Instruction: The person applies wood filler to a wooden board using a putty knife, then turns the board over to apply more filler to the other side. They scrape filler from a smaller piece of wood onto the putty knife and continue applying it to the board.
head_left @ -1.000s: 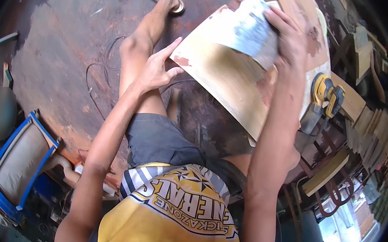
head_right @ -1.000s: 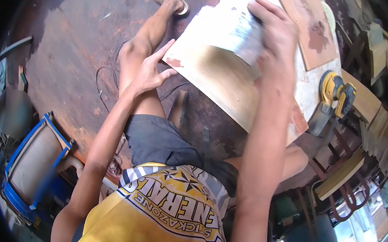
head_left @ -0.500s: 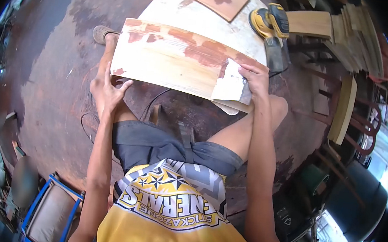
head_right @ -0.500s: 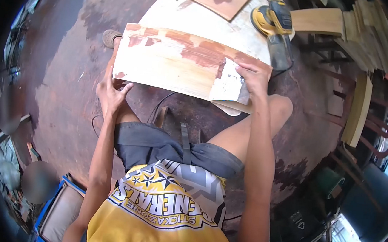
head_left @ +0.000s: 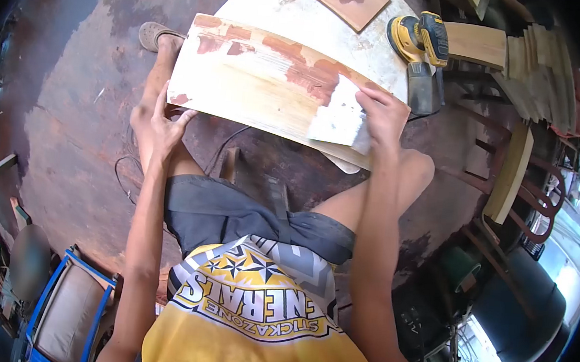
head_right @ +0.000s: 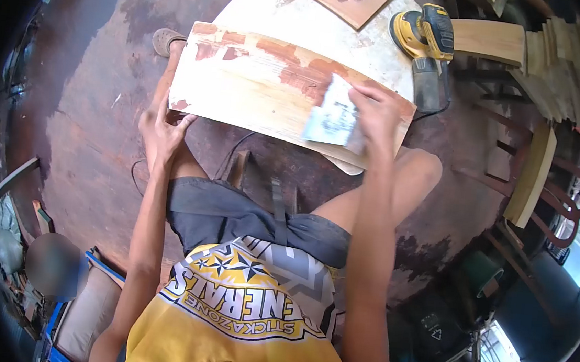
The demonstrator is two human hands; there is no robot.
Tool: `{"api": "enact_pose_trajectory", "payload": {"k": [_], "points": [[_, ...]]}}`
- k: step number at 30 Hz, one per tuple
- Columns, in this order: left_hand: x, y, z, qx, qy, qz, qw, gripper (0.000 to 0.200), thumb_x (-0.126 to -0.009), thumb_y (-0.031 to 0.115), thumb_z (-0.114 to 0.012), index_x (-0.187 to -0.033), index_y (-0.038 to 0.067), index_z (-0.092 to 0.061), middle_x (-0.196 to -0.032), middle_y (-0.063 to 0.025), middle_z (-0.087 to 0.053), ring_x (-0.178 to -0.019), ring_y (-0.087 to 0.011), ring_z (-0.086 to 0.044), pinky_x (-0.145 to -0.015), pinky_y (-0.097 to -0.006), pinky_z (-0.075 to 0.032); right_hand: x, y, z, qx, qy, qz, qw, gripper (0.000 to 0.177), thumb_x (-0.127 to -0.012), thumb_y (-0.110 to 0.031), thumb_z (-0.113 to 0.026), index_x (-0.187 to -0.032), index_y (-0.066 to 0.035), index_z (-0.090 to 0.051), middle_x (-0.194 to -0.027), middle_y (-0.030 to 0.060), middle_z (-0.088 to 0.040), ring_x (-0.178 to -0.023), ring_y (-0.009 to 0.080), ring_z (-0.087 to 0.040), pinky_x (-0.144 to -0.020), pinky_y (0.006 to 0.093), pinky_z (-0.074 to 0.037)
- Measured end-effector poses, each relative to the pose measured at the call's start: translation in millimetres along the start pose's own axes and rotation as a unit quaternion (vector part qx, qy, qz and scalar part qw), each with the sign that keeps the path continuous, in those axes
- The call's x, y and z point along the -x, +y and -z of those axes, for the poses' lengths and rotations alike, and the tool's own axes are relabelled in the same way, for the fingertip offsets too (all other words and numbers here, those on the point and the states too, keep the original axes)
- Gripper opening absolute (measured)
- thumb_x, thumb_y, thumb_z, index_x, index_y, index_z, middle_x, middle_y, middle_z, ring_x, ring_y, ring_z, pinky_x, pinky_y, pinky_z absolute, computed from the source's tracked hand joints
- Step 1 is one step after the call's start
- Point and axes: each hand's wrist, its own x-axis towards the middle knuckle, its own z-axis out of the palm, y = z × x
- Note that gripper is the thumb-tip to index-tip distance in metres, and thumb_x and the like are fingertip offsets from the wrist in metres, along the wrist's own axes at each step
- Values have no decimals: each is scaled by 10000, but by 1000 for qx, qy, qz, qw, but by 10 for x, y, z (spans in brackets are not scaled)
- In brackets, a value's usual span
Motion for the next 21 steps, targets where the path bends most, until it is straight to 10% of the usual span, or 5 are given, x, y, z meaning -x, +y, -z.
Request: {"api": "enact_pose_trajectory", "payload": {"k": [12,18,21], "points": [[-11,207,4,6,-10,16,1000,881,-752,172,-851,-1476,56,-363,-1086,-103,-665,-934,-158,-634,-781,-285,-527,-40,318,176,69,56,-40,995,191,-750,-64,-777,-925,13,-757,-829,75,-717,-714,113,-637,-668,231,-504],[-16,259,-26,-47,43,-23,998,736,-735,281,-857,-1348,30,-536,-880,-132,-708,-761,-158,-664,-708,-294,-543,-178,611,248,-16,25,-87,996,171,-753,-56,-775,-912,4,-760,-848,70,-720,-719,114,-640,-669,234,-507],[-40,518,6,-133,-25,46,990,852,-758,115,-842,-1466,48,-373,-1112,-101,-655,-994,-158,-618,-849,-296,-516,-183,548,261,3,18,-69,997,168,-754,-52,-776,-912,1,-761,-854,64,-721,-727,107,-638,-673,232,-507]]}}
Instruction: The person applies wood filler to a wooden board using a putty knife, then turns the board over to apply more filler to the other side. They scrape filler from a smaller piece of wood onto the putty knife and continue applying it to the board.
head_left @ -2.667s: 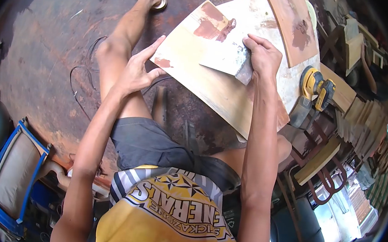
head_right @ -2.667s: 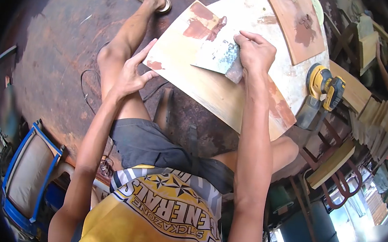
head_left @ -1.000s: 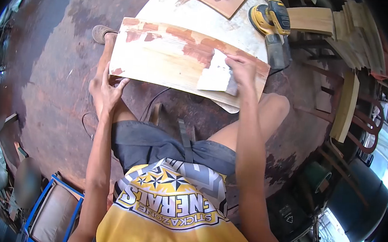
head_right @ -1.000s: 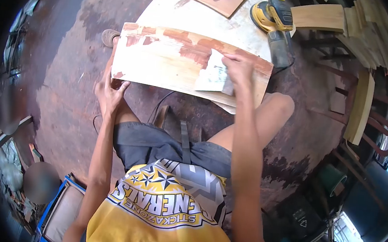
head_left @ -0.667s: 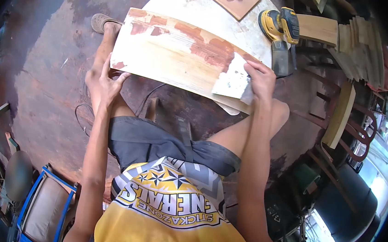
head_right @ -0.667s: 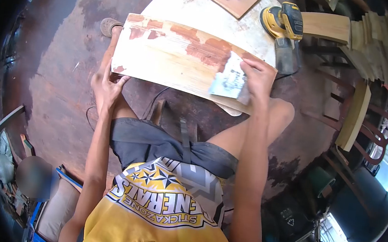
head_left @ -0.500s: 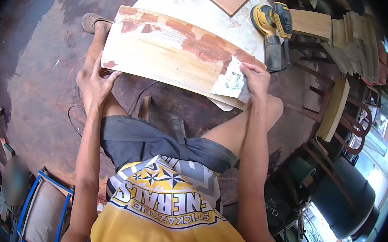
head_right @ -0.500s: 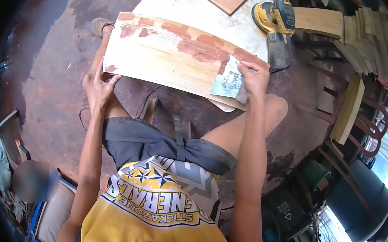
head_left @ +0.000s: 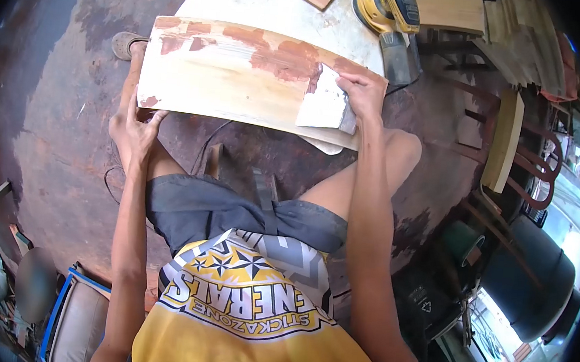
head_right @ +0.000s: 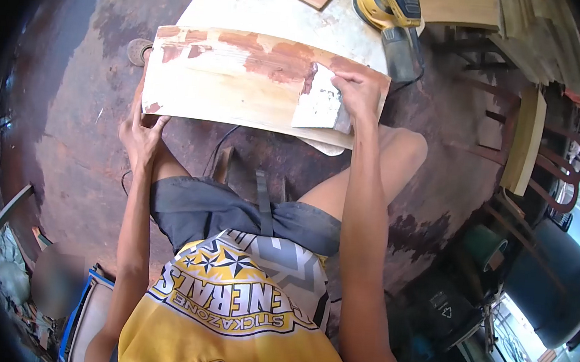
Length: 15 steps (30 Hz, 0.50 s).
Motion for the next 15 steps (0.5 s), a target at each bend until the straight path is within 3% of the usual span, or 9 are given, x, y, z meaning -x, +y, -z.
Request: {"api": "enact_pose_trajectory", "payload": {"k": [6,8,9,11,15], "points": [[16,29,8,-70,4,7,998,861,-751,135,-850,-1461,35,-375,-1105,-102,-661,-973,-160,-632,-816,-282,-527,-312,-12,328,24,-121,-13,992,197,-737,-47,-798,-925,0,-762,-838,53,-724,-735,90,-637,-674,237,-515],[11,-28,-7,-91,26,-44,995,857,-752,170,-854,-1457,37,-384,-1079,-108,-671,-925,-159,-645,-785,-273,-532,-231,-105,332,47,-113,-42,992,195,-738,-40,-797,-924,4,-761,-843,54,-728,-736,92,-641,-676,235,-518],[6,-24,-9,-90,27,-41,995,857,-752,170,-854,-1457,37,-384,-1079,-108,-671,-925,-159,-645,-785,-273,-532,-216,-69,320,58,-102,-12,993,208,-750,-46,-797,-946,10,-756,-858,63,-727,-748,95,-642,-689,234,-517],[-13,-15,-21,-47,80,-88,992,724,-713,366,-849,-1307,49,-583,-936,-190,-719,-867,-267,-718,-774,-357,-555,-209,45,212,50,-79,51,994,228,-753,-53,-803,-964,15,-751,-866,67,-725,-761,96,-640,-706,233,-508],[-18,-60,-27,-49,70,-71,994,742,-705,372,-855,-1317,56,-577,-910,-188,-719,-846,-263,-716,-749,-358,-552,-154,117,-105,32,-64,54,996,223,-744,-113,-808,-942,-18,-767,-865,63,-735,-743,108,-651,-706,246,-517]]}}
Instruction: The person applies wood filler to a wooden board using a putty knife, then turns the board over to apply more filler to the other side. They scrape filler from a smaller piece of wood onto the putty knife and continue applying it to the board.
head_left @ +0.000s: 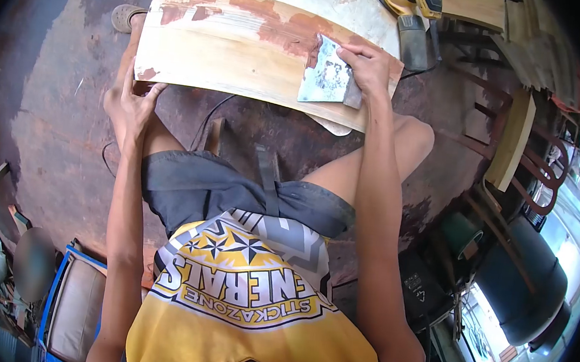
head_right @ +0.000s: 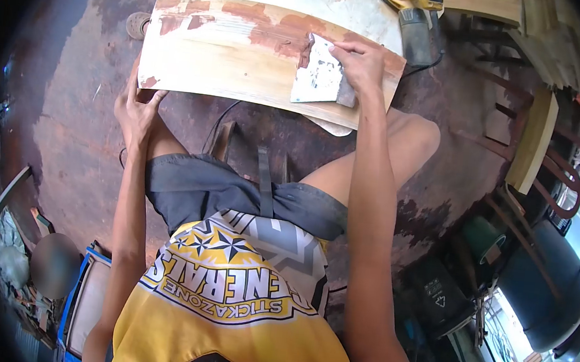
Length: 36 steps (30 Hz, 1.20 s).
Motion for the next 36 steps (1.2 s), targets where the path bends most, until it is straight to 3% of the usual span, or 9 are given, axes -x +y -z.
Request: {"api": "enact_pose_trajectory", "payload": {"k": [2,6,9,11,15,18,22,27,36], "points": [[11,-5,39,-62,-72,52,994,860,-752,228,-854,-1457,56,-394,-1019,-103,-688,-885,-158,-648,-777,-274,-530,15,-77,61,25,7,4,1000,234,-748,-121,-810,-954,-20,-765,-875,68,-736,-747,104,-654,-715,238,-519],[11,43,41,-68,-72,85,991,874,-744,193,-859,-1464,53,-383,-1046,-99,-684,-908,-151,-646,-787,-279,-533,131,-109,162,-15,19,-18,1000,193,-762,-67,-783,-943,-5,-761,-881,69,-734,-755,105,-659,-705,223,-526],[46,-73,-13,-32,-36,6,999,892,-734,157,-861,-1471,50,-371,-1098,-98,-673,-944,-150,-641,-798,-281,-533,85,-77,-64,-76,44,-18,996,183,-763,-42,-772,-939,4,-760,-860,64,-729,-730,106,-652,-678,224,-518],[48,-113,-41,129,-56,120,983,883,-728,133,-861,-1465,47,-382,-1148,-101,-659,-988,-158,-635,-826,-280,-530,55,-159,-261,-63,45,-32,997,177,-761,-49,-773,-931,0,-763,-825,60,-723,-707,102,-640,-660,227,-504],[-15,22,29,19,-70,101,992,868,-729,146,-861,-1455,44,-398,-1150,-103,-658,-994,-165,-634,-838,-284,-528,1,-310,-554,-18,84,-36,996,204,-733,-89,-780,-921,-13,-769,-781,50,-713,-691,102,-630,-636,242,-498],[74,-381,-160,189,-26,36,981,804,-770,164,-838,-1447,49,-420,-1133,-100,-668,-987,-160,-628,-799,-279,-516,60,-458,-468,-5,76,-37,996,199,-733,-79,-775,-919,-8,-768,-776,53,-713,-681,104,-627,-639,239,-504],[84,-405,-97,134,-41,100,985,813,-758,162,-847,-1445,46,-426,-1128,-76,-659,-943,-130,-609,-757,-262,-506,10,-331,-323,-29,35,-20,999,162,-739,-38,-762,-894,8,-762,-777,65,-714,-694,110,-636,-656,241,-515],[74,-352,-146,227,-27,73,971,836,-741,170,-858,-1453,79,-427,-1087,-54,-655,-870,-100,-581,-732,-240,-490,-20,-466,-781,20,58,-22,998,170,-746,-88,-761,-907,-34,-773,-803,61,-731,-718,111,-652,-686,248,-517],[65,-423,-158,145,-23,57,988,864,-708,152,-872,-1440,46,-425,-1180,-101,-671,-986,-138,-643,-847,-269,-527,-148,-678,-1045,77,53,-40,995,196,-711,-198,-764,-875,-93,-789,-770,75,-735,-705,153,-677,-713,286,-537]]}}
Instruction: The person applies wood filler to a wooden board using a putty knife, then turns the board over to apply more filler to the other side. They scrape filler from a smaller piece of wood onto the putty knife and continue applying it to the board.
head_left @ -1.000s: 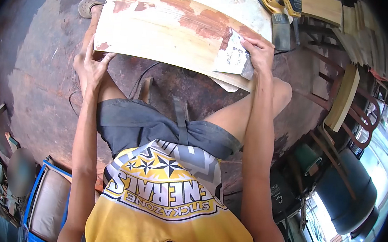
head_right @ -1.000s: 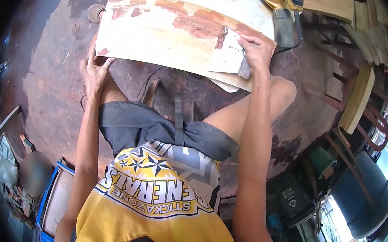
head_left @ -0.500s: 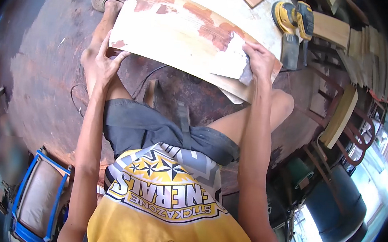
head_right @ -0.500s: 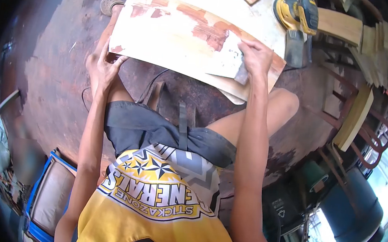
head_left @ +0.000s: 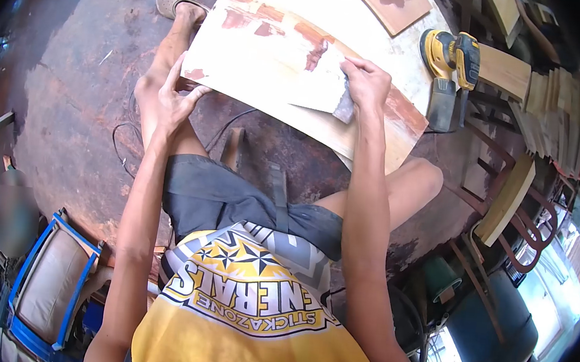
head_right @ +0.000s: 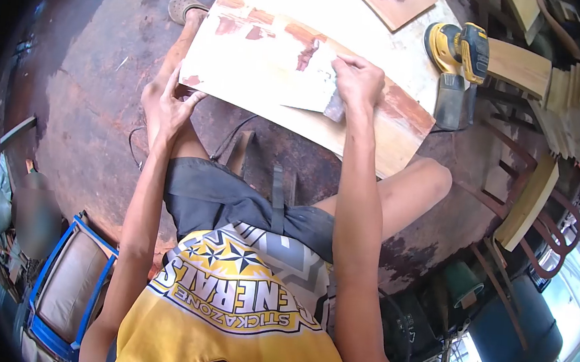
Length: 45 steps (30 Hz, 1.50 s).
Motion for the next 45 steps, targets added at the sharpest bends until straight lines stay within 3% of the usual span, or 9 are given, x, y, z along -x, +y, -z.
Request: {"api": "enact_pose_trajectory", "payload": {"k": [5,7,14,26,28,31,32,34,45], "points": [[8,101,34,45,-12,60,997,861,-708,174,-873,-1436,41,-433,-1181,-102,-675,-1010,-144,-644,-874,-272,-516,75,-497,-313,32,-3,-2,999,193,-700,-206,-754,-855,-96,-788,-743,87,-731,-708,182,-687,-732,305,-544],[-9,39,22,73,-7,10,997,858,-706,175,-875,-1433,41,-441,-1147,-87,-686,-947,-127,-640,-842,-258,-513,101,-623,-446,60,8,28,998,192,-703,-198,-748,-863,-100,-788,-759,101,-735,-729,190,-697,-752,318,-553],[-21,-23,46,72,-15,8,997,868,-690,195,-883,-1427,34,-454,-1105,-66,-698,-874,-107,-612,-775,-252,-502,190,-935,-591,87,-19,60,994,181,-720,-173,-732,-863,-76,-785,-764,105,-738,-714,192,-698,-738,318,-556],[-104,86,134,68,-30,2,997,873,-678,198,-881,-1417,14,-455,-1254,-125,-644,-1127,-176,-607,-956,-301,-484,53,-637,-484,26,-23,39,999,210,-735,-116,-754,-920,-18,-768,-803,90,-730,-692,140,-663,-664,268,-531],[-89,71,134,76,-51,34,995,875,-670,198,-882,-1414,16,-460,-1254,-124,-643,-1111,-177,-613,-937,-296,-491,78,-575,-417,-19,-26,-1,999,190,-743,-47,-765,-921,19,-757,-827,83,-724,-705,127,-647,-677,262,-525],[-96,23,71,83,-14,-17,996,882,-667,214,-883,-1422,38,-461,-1191,-111,-670,-1021,-166,-627,-843,-279,-502,71,-638,-571,30,-7,35,999,218,-724,-151,-767,-913,-42,-776,-791,85,-737,-719,132,-670,-723,274,-529],[-93,14,74,84,-14,-16,996,882,-667,214,-883,-1422,38,-461,-1191,-111,-670,-1021,-166,-627,-843,-279,-502,102,-744,-658,49,-7,35,998,181,-753,-57,-770,-917,21,-757,-821,83,-722,-714,123,-643,-694,250,-516],[-94,29,108,66,-24,-10,997,881,-662,226,-885,-1422,56,-471,-1120,-94,-683,-915,-150,-613,-772,-274,-493,105,-842,-713,40,-12,34,999,191,-735,-102,-767,-901,-8,-767,-804,86,-729,-715,132,-656,-706,266,-522],[-101,-26,110,81,-17,-15,996,888,-634,236,-888,-1421,117,-493,-929,-57,-650,-796,-148,-567,-728,-283,-483,21,-1010,-961,24,-11,46,999,191,-722,-124,-774,-890,-34,-777,-823,97,-743,-746,146,-678,-739,278,-532]]}}
